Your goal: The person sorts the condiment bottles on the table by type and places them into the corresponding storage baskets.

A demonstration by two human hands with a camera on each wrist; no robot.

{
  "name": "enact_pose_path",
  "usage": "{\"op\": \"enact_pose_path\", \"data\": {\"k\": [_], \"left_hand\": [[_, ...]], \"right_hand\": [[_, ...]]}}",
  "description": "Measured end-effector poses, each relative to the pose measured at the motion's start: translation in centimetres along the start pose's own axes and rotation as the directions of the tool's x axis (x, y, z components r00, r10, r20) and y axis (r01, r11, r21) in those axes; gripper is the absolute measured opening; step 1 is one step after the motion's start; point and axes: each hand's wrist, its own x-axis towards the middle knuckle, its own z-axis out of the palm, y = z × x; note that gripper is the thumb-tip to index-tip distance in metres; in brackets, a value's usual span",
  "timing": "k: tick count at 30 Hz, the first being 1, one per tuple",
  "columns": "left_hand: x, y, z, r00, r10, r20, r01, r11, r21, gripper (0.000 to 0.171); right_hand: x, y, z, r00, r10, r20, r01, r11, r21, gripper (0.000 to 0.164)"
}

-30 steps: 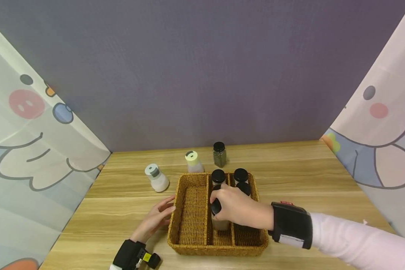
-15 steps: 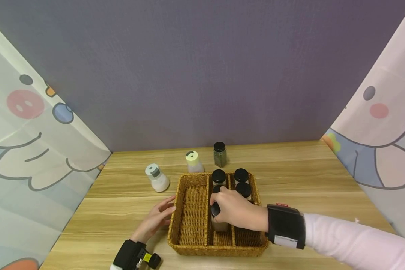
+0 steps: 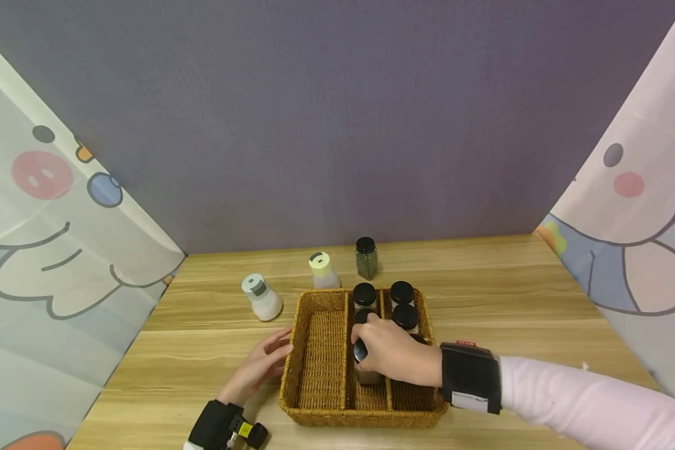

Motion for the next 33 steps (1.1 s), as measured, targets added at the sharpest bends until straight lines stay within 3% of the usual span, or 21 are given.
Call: {"op": "enact_pose_path", "data": {"k": [17,33], "left_hand": [[-0.01,0.15,0.0,1.0,0.003,-0.003,-0.003,1.0,-0.005,0.063],[-0.05,0.09,0.04,1.0,-0.007,-0.004,0.007,1.0,0.007,0.064]], "right_hand": [[0.19,0.67,0.5,0.998,-0.07,0.008,0.07,0.998,-0.005,0.034],[0.35,0.88,0.85,0.998,-0.068,-0.003,0.068,0.998,-0.012,0.034]]}}
